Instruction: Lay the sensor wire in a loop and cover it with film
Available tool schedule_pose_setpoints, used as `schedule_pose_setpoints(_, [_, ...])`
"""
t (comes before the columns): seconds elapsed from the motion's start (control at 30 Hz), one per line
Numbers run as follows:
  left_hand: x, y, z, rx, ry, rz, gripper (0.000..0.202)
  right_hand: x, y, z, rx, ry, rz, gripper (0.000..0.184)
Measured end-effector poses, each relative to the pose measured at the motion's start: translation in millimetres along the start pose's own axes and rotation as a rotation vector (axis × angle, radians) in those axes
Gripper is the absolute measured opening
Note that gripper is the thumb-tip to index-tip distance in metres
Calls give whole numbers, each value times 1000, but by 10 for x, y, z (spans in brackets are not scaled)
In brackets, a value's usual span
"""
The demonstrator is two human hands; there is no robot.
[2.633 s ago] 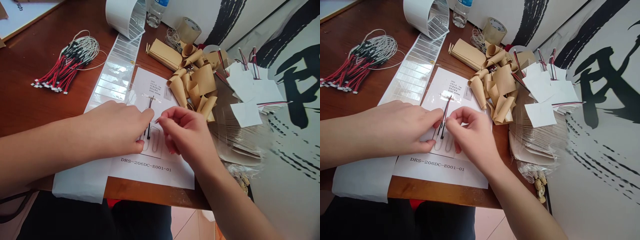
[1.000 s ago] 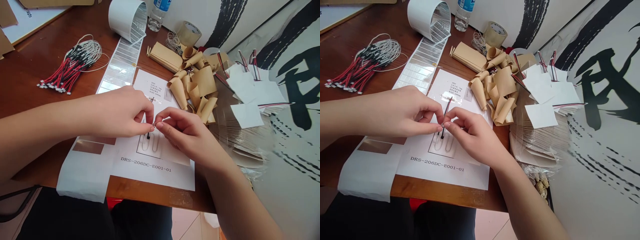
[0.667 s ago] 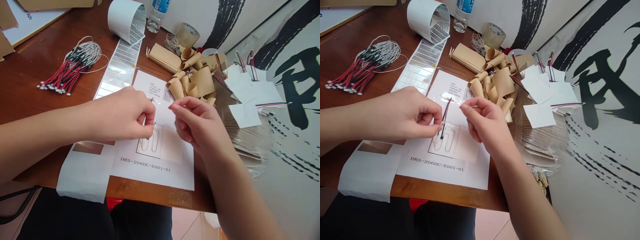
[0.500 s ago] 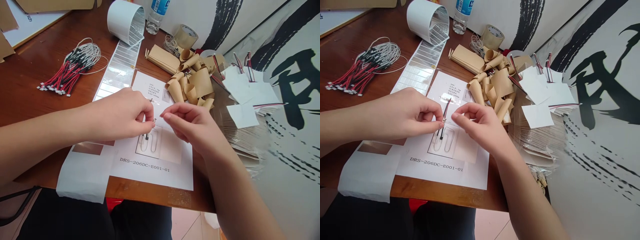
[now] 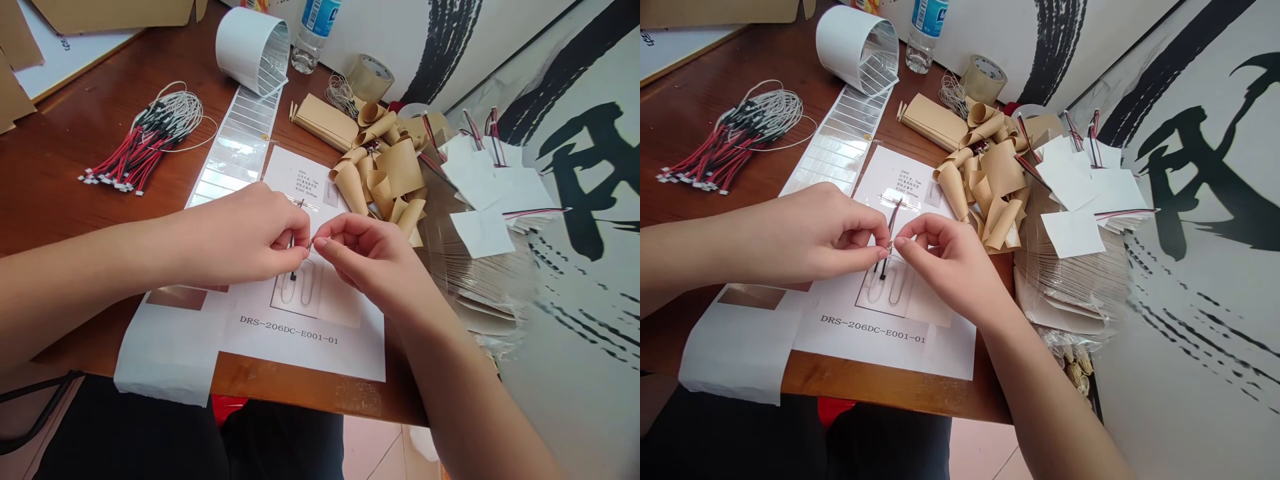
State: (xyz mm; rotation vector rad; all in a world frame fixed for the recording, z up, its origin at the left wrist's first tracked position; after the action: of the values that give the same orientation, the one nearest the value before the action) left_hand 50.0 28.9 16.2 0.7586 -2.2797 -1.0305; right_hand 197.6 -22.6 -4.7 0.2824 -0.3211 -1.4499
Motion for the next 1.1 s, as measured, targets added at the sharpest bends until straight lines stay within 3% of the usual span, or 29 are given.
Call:
schedule_pose_setpoints(0.43, [-6, -54, -5, -46, -41, 33, 24, -10, -46, -12, 26, 14, 110, 26])
schedule_pose_setpoints(0.63, [0, -37, -20, 12, -38, 58, 17, 17, 15, 63, 73, 89, -38, 20])
schedule_pose_setpoints(0.87, [3, -38, -20, 23, -44, 29, 20, 32, -21, 155, 207, 207, 9, 22])
schedule_pose_setpoints(1.1, [-3, -38, 16, 105, -10, 33, 18, 37, 29, 167, 238, 233, -72, 19])
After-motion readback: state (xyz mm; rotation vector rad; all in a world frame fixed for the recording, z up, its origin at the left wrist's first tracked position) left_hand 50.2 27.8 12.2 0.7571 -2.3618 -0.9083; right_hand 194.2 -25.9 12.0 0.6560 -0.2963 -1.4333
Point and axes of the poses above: each hand's wrist, its own x-axis away from the middle knuckle, its own y-axis out of the back of the hand, z = x × y, the point moved 6 cm from there along -x, towards the middle knuckle, and after that the axes turned 10 degrees about y, right-handed, at the moved point
